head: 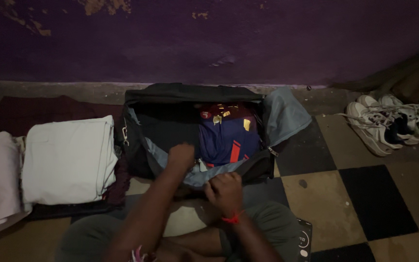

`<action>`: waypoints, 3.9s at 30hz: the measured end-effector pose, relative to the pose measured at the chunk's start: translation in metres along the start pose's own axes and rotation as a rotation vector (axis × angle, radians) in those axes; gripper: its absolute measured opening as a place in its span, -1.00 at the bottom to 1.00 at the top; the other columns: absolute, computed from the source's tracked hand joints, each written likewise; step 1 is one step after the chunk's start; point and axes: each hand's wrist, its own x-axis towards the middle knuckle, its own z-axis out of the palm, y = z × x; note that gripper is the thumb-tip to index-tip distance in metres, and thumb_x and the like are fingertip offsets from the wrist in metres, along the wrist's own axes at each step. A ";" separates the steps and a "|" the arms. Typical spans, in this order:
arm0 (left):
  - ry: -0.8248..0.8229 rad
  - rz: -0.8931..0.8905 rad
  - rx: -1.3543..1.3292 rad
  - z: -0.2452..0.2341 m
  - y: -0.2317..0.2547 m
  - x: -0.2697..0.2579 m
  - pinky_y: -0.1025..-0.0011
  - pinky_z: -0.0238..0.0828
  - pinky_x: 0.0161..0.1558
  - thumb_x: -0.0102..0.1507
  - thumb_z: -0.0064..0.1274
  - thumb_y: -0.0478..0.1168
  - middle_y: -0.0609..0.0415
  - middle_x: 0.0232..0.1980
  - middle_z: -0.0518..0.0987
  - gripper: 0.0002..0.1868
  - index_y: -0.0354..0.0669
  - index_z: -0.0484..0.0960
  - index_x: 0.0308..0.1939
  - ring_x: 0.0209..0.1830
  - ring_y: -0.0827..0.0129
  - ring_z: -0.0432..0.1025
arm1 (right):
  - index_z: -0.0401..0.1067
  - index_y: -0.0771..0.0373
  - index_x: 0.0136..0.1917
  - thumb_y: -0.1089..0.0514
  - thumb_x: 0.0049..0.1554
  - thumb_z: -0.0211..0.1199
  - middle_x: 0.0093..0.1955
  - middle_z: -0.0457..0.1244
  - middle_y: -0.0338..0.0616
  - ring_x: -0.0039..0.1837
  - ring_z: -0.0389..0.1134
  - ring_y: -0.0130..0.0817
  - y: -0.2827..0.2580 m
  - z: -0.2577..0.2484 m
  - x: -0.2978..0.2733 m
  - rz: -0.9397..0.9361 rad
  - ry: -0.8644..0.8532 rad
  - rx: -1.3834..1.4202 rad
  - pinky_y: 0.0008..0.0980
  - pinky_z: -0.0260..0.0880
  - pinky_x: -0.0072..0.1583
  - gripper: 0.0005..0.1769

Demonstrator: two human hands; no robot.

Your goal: The person takes folded shirts and a jersey from a bag, unfolds and refolds them by hand, and then arranges them in a stack on the floor next to the bag.

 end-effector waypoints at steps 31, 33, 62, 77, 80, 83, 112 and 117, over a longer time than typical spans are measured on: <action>-0.030 -0.573 -1.108 0.084 0.056 0.083 0.20 0.58 -0.41 -0.08 0.53 -0.06 -0.16 -0.27 0.68 -0.48 -0.39 0.65 -0.27 -0.37 0.14 0.60 | 0.46 0.17 -0.35 0.11 0.01 0.41 -0.30 0.32 -0.21 -0.14 0.35 -0.20 0.004 -0.004 -0.005 0.074 -0.027 0.038 -0.11 0.20 0.10 -0.81; -0.069 -0.609 -1.217 0.088 0.058 0.087 0.13 0.56 -0.33 -0.08 0.49 -0.10 -0.19 -0.24 0.70 -0.52 -0.38 0.67 -0.28 -0.30 0.07 0.60 | 0.47 0.16 -0.34 0.12 0.03 0.41 -0.30 0.32 -0.22 -0.14 0.34 -0.23 0.005 -0.001 -0.008 0.083 -0.017 0.050 -0.14 0.20 0.10 -0.81; 0.090 0.227 -0.135 -0.015 0.129 0.129 0.04 0.50 0.02 0.13 0.25 -0.21 -0.17 0.20 0.55 -0.27 -0.10 0.36 0.37 0.08 -0.02 0.55 | 0.44 0.20 -0.31 0.15 -0.13 0.40 -0.25 0.30 -0.16 -0.08 0.36 -0.12 0.016 -0.007 -0.011 0.139 -0.069 0.152 -0.05 0.23 0.11 -0.83; 0.416 0.201 -0.586 -0.030 0.124 0.170 0.04 0.46 0.08 0.07 0.34 -0.06 -0.16 0.05 0.66 -0.50 -0.08 0.68 0.06 0.07 -0.07 0.53 | 0.43 0.16 -0.31 0.16 -0.08 0.43 -0.28 0.27 -0.19 -0.12 0.33 -0.18 0.016 -0.008 -0.001 0.111 -0.005 0.155 -0.09 0.22 0.11 -0.83; 0.377 0.254 -0.850 -0.009 0.111 0.184 0.10 0.49 0.02 0.01 0.34 -0.05 -0.21 0.11 0.59 -0.28 -0.21 0.49 0.21 0.00 -0.01 0.57 | 0.43 0.15 -0.29 0.14 -0.06 0.44 -0.28 0.26 -0.19 -0.11 0.32 -0.18 0.014 -0.011 0.001 0.109 -0.002 0.145 -0.09 0.21 0.12 -0.81; 0.589 0.277 -0.830 0.007 0.094 0.185 0.07 0.47 0.02 0.06 0.34 -0.05 -0.31 0.06 0.60 -0.31 -0.34 0.54 0.19 0.01 -0.09 0.53 | 0.44 0.14 -0.28 0.14 -0.07 0.44 -0.26 0.26 -0.20 -0.10 0.32 -0.18 0.012 -0.020 0.006 0.118 -0.035 0.160 -0.09 0.20 0.12 -0.82; 0.163 -0.705 -1.753 0.128 0.040 0.158 0.13 0.47 -0.30 0.06 0.22 -0.20 -0.11 -0.24 0.66 -0.63 -0.44 0.71 -0.16 -0.33 0.14 0.52 | 0.54 0.10 0.17 -0.17 0.08 0.27 0.13 0.40 0.07 0.18 0.43 0.05 0.149 0.033 0.120 0.620 -0.734 -0.098 -0.05 0.42 0.20 -0.53; 0.206 -0.587 -1.545 0.127 0.045 0.157 0.19 0.47 -0.25 0.06 0.25 -0.16 -0.10 -0.24 0.71 -0.57 -0.49 0.73 -0.14 -0.29 0.22 0.57 | 0.57 0.14 0.07 -0.21 0.10 0.23 0.08 0.41 0.08 0.14 0.44 0.06 0.153 0.041 0.108 0.580 -0.767 -0.132 -0.02 0.43 0.17 -0.54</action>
